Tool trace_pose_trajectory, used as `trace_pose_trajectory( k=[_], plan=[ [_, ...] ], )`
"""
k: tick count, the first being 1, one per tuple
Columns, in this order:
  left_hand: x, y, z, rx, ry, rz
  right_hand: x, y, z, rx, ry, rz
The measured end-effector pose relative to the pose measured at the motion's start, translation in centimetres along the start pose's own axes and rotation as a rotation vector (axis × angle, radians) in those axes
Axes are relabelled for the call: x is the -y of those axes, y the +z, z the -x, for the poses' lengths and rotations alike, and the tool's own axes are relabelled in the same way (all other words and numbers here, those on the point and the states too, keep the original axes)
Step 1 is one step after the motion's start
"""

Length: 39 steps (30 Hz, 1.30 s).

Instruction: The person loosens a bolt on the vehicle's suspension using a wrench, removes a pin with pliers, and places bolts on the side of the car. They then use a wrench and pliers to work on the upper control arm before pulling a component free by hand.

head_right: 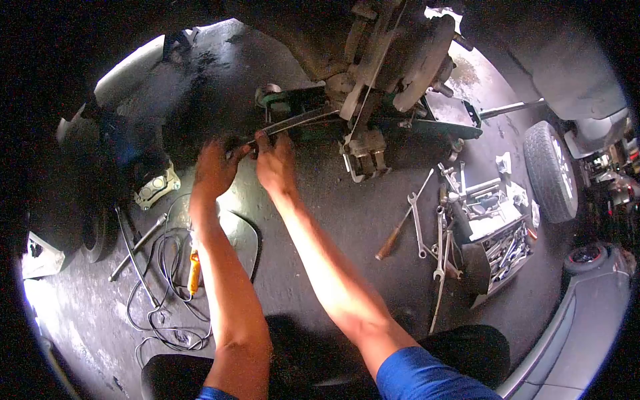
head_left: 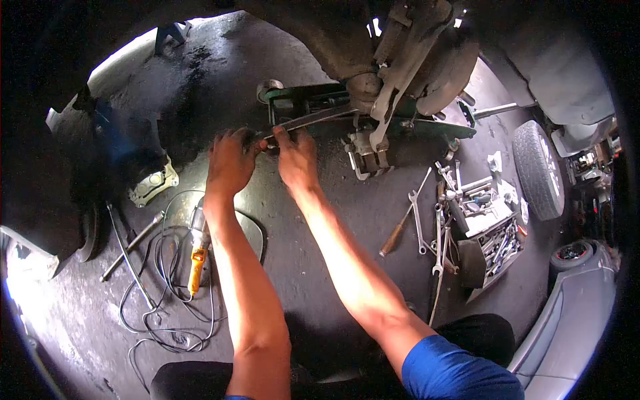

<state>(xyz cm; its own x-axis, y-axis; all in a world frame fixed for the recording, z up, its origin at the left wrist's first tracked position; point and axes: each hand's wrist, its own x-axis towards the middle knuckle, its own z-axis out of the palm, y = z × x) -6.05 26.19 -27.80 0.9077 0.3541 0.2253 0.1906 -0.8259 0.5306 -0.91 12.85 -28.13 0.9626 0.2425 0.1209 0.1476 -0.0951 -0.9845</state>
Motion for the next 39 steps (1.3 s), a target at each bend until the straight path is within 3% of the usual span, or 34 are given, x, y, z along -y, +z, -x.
trace_pose_trajectory(
  k=[2,5,6,8,9,10,11,12,14,16,18,19,20,22,24,27,29,32,34,36,39],
  plan=[
    [-3.3,-3.4,1.3,0.048,-0.074,0.031,0.7,-0.4,0.6,0.012,0.029,0.034],
    [-2.5,-2.0,1.5,-0.059,-0.012,0.061,0.5,0.0,0.8,0.035,-0.011,-0.032],
    [-2.3,-2.1,1.1,0.025,-0.024,0.098,0.2,-0.3,0.9,0.035,-0.001,-0.009],
    [-2.5,-1.9,0.9,0.013,0.016,0.185,-1.4,-0.1,0.9,-0.034,-0.104,0.003],
    [-1.9,-1.5,0.7,-0.003,0.041,0.197,-3.1,-0.5,0.9,0.069,-0.161,0.015],
    [-1.5,-1.1,0.4,-0.033,0.063,0.210,-1.9,-2.2,1.4,0.117,-0.097,-0.049],
    [-2.4,-1.8,0.1,0.089,-0.065,0.160,-0.6,-3.9,1.9,0.160,-0.030,-0.111],
    [-3.0,-2.7,-0.2,0.207,-0.199,0.100,-1.2,-5.7,2.2,0.170,0.070,-0.021],
    [-2.5,-2.7,-0.6,0.237,-0.225,0.088,-4.9,-8.3,2.8,0.210,0.273,0.139],
    [-3.8,-3.1,-0.4,0.222,-0.265,0.043,-9.3,-12.2,4.3,-0.052,0.170,0.578],
    [-3.5,-2.5,0.0,0.129,-0.209,0.045,-13.2,-17.8,6.2,-0.330,0.224,0.588],
    [-3.3,-2.2,0.0,0.086,-0.176,0.051,-14.9,-21.0,7.0,-0.392,0.296,0.736],
    [-3.3,-2.0,-0.1,0.109,-0.190,0.036,-15.9,-24.1,8.1,-0.452,0.377,0.884],
    [-3.4,-2.4,-0.2,0.143,-0.223,0.004,-15.9,-29.0,10.3,-0.666,0.502,0.862],
    [-4.2,-2.4,0.0,0.134,-0.208,0.045,-22.9,-33.6,11.6,-0.998,0.405,1.236],
    [-3.3,-2.3,-0.4,0.116,-0.251,-0.010,-17.3,-36.4,14.4,-0.917,0.740,1.074],
    [-1.3,-1.2,-1.3,0.029,-0.293,-0.137,-18.7,-37.6,15.6,-0.871,0.714,1.157],
    [-3.3,-3.0,-1.7,0.356,-0.383,-0.112,-19.8,-38.8,16.4,-0.798,0.600,1.274],
    [-3.0,-3.2,-2.2,0.410,-0.283,-0.128,-21.2,-40.1,16.2,-0.728,0.511,1.332],
    [-2.9,-3.3,-2.8,0.476,-0.160,-0.173,-24.9,-42.2,14.9,-0.704,0.639,1.549],
    [-3.6,-3.6,-3.7,0.625,-0.065,-0.295,-25.8,-44.1,14.4,-0.785,0.537,1.314]
  ],
)
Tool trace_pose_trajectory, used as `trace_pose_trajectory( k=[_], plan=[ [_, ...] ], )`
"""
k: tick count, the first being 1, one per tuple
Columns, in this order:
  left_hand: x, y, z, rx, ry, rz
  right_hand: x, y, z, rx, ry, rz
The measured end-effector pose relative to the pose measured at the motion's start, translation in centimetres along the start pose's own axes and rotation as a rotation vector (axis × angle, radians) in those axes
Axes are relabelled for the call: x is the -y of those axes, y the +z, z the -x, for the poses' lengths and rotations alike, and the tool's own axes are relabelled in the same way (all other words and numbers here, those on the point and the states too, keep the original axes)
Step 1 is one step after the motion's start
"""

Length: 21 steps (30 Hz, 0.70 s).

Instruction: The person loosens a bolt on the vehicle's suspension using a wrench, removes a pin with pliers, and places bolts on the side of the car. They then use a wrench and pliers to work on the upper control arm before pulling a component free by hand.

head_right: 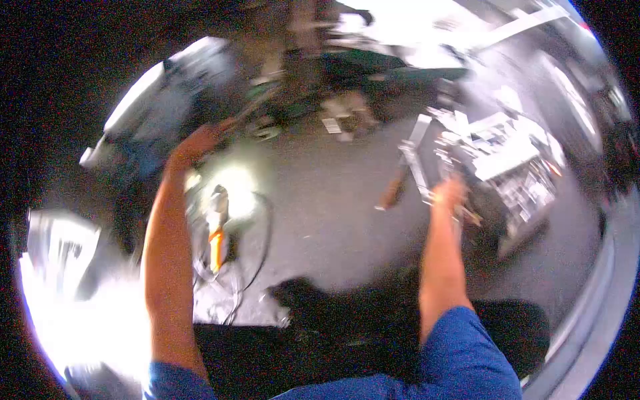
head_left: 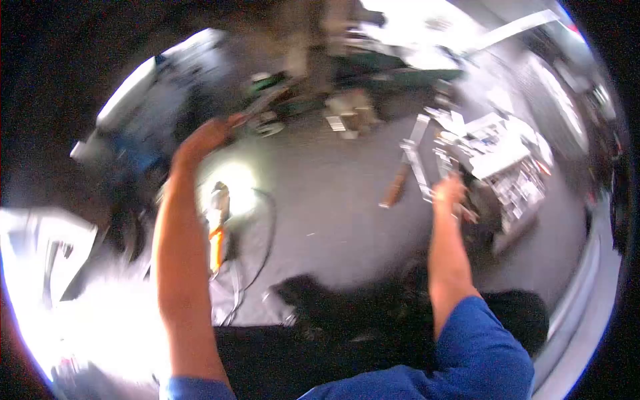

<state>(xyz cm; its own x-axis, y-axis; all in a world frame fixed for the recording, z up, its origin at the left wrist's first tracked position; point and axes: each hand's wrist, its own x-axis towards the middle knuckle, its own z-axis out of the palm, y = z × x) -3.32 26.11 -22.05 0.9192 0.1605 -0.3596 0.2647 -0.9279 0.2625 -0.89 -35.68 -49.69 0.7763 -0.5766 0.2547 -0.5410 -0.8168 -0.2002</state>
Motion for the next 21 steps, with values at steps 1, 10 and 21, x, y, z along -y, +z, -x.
trace_pose_trajectory(
  k=[1,10,21],
  plan=[
    [0.5,-0.7,0.0,0.043,0.001,-0.016,0.9,-2.6,-0.1,0.130,-0.080,-0.093],
    [2.9,-2.4,0.3,0.166,0.094,0.050,13.3,-5.2,8.6,0.709,0.050,-1.223],
    [3.9,-2.1,0.2,0.035,0.143,0.192,43.0,-20.2,23.9,1.661,-0.004,-1.824]
  ],
)
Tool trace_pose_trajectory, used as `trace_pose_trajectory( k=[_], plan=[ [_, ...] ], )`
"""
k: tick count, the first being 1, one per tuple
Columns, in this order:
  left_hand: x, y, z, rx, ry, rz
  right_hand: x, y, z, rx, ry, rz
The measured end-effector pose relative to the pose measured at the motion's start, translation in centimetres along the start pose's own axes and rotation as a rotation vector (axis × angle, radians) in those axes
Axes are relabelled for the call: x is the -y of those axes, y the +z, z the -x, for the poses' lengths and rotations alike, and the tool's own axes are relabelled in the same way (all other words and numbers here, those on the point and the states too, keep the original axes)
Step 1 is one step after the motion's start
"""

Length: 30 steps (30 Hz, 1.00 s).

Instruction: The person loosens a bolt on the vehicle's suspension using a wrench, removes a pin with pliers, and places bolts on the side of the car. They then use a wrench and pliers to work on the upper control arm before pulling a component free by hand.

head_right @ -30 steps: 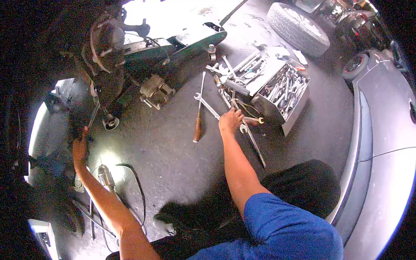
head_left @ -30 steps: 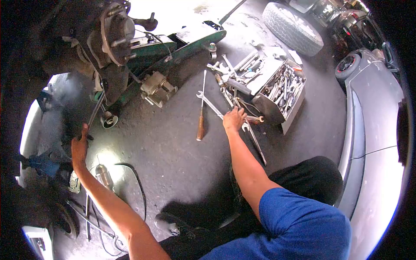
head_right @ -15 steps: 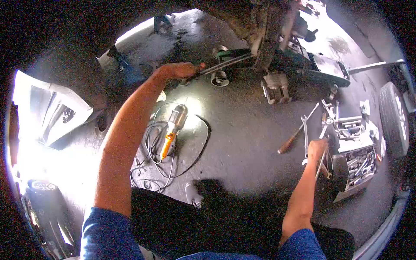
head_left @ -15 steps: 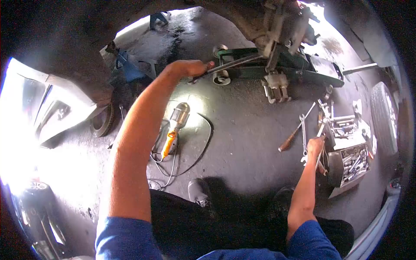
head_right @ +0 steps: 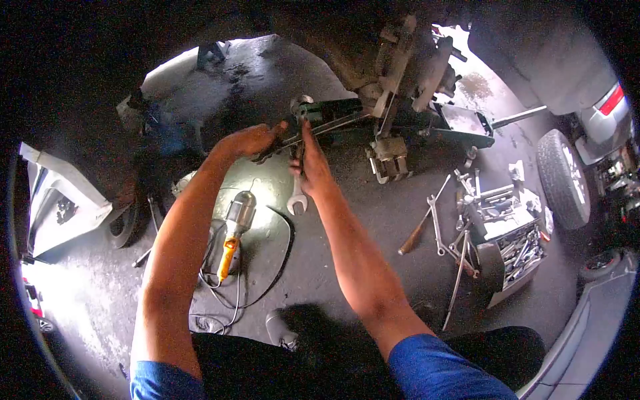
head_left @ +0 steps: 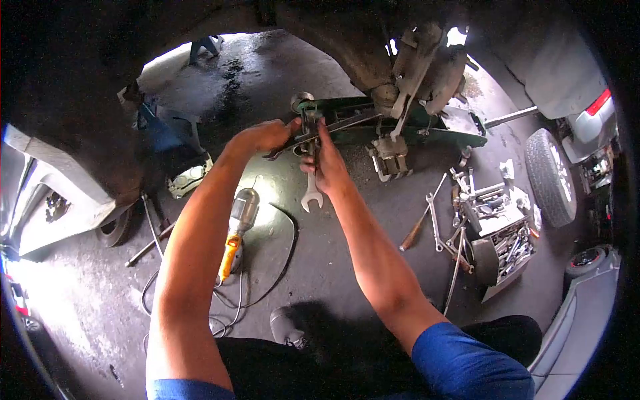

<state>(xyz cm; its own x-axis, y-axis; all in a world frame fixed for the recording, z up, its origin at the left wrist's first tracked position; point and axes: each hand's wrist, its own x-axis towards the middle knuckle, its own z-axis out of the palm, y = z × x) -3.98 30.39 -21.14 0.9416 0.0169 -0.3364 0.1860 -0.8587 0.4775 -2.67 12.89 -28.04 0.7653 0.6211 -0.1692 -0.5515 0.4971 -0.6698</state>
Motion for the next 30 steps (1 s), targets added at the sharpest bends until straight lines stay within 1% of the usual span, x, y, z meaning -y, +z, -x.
trace_pose_trajectory(
  k=[3,6,7,9,10,11,12,14,15,17,19,20,21,22,24,25,27,28,30],
  plan=[
    [0.2,-0.3,-0.7,0.024,0.074,0.155,0.4,0.9,-0.8,-0.089,-0.025,0.077],
    [-1.8,0.4,-2.8,-0.008,0.018,0.365,0.0,1.1,-1.0,-0.111,-0.071,0.110],
    [-1.5,1.5,-4.7,-0.025,0.067,0.421,-0.2,1.1,-1.2,-0.140,-0.071,0.112],
    [-1.4,3.7,-8.7,-0.055,0.166,0.525,-0.7,1.9,-1.3,-0.284,-0.091,0.131],
    [-1.6,3.9,-10.0,-0.050,0.145,0.429,-0.9,1.9,-1.4,-0.357,-0.104,0.135],
    [-1.7,3.9,-11.2,-0.047,0.123,0.331,-0.9,1.3,-1.6,-0.280,-0.117,0.137],
    [-2.0,3.9,-11.7,-0.049,0.102,0.234,-1.0,1.1,-1.8,-0.282,-0.123,0.130],
    [-2.1,3.9,-12.4,-0.226,0.016,0.317,-1.0,0.9,-2.3,-0.276,-0.133,0.126],
    [-1.9,4.0,-12.5,-0.316,-0.031,0.361,-0.9,1.0,-2.2,-0.321,-0.124,0.176],
    [1.3,4.0,-15.5,-0.573,-0.089,0.383,-0.7,1.6,-2.0,-0.407,-0.101,0.269],
    [4.1,2.5,-15.1,-0.884,-0.062,0.406,-0.2,2.2,-1.3,-0.425,-0.051,0.311],
    [5.8,1.6,-14.5,-1.064,0.001,0.415,0.1,2.4,-0.9,-0.427,-0.019,0.328],
    [7.0,0.3,-12.6,-1.090,0.031,0.490,-0.4,0.7,-1.6,-0.287,-0.059,0.326],
    [8.2,-1.0,-10.7,-1.116,0.063,0.565,-0.5,0.7,-1.7,-0.297,-0.050,0.312],
    [9.2,-4.1,-5.9,-0.851,0.060,0.866,-0.6,0.6,-1.8,-0.324,-0.038,0.285],
    [10.0,-4.9,-4.0,-0.709,0.106,0.703,-0.6,0.6,-1.8,-0.331,-0.029,0.273],
    [10.4,-3.6,0.2,-0.677,0.258,0.317,-0.5,0.5,-1.7,-0.350,-0.015,0.249],
    [10.8,-2.6,1.8,-0.648,0.332,0.126,-0.5,0.5,-1.6,-0.313,-0.022,0.264],
    [11.7,-0.6,3.8,-0.481,0.318,0.099,-0.5,0.3,-1.3,-0.246,-0.039,0.295]
  ],
)
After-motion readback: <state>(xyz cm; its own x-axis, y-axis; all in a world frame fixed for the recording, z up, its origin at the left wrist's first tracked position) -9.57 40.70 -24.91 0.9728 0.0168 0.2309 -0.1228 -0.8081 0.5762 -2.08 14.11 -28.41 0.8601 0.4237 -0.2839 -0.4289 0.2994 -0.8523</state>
